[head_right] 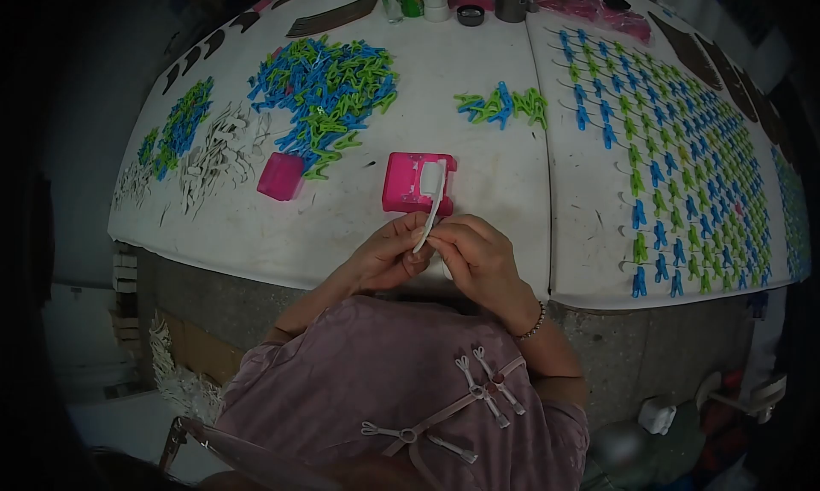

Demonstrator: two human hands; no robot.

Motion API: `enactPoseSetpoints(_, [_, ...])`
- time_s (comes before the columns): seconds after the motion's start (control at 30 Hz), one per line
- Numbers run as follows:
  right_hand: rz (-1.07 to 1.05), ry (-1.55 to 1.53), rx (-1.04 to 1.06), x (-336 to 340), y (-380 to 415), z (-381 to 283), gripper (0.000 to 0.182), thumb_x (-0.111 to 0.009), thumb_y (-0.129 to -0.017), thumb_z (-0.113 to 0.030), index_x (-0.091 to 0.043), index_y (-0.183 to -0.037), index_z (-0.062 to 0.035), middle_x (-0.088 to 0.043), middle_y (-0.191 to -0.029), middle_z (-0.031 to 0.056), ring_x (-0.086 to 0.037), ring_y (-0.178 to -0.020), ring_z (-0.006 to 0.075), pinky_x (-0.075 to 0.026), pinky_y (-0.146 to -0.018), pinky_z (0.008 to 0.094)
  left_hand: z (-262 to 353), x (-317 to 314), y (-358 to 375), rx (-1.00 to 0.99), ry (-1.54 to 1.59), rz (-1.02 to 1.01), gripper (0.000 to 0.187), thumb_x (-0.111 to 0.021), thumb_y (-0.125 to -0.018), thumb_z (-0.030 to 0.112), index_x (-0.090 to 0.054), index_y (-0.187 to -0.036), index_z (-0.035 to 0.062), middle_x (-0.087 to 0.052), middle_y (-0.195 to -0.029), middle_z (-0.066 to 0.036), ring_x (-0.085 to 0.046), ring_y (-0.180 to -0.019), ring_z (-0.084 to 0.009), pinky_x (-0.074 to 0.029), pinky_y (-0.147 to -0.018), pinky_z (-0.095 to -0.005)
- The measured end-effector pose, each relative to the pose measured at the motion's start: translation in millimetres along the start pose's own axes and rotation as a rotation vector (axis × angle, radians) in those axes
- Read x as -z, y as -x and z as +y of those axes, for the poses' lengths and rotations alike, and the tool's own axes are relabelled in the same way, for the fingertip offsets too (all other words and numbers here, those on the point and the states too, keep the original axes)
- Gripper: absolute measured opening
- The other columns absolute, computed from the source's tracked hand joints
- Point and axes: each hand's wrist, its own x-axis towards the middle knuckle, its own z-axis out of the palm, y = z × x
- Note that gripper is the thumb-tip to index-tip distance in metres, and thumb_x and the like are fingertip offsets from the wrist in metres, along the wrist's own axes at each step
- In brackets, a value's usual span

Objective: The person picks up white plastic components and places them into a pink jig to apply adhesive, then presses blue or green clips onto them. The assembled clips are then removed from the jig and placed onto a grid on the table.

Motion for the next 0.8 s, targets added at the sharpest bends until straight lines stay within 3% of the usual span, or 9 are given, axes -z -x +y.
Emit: enactPoseSetpoints(0.8, [-0.018,0.014,-0.039,3.3,6.2,-1.4,0.011,-0.066,-0.079,0.001,-0.065,-0.09,-0.0012,-0.064,-0.088,0.0109,-0.065,-0.074,0.0219,-0.053,-0.064,0.0291,5.6,-3.9,3.9,-0.027,-0.248,0.078,0.011,-0.057,-0.094,0.019,-0.052,-0.095,0.0095,-0.052,-0.082,0.003,-0.047,-0.066,-0.0049,-0.039,-0.06,-0.0216])
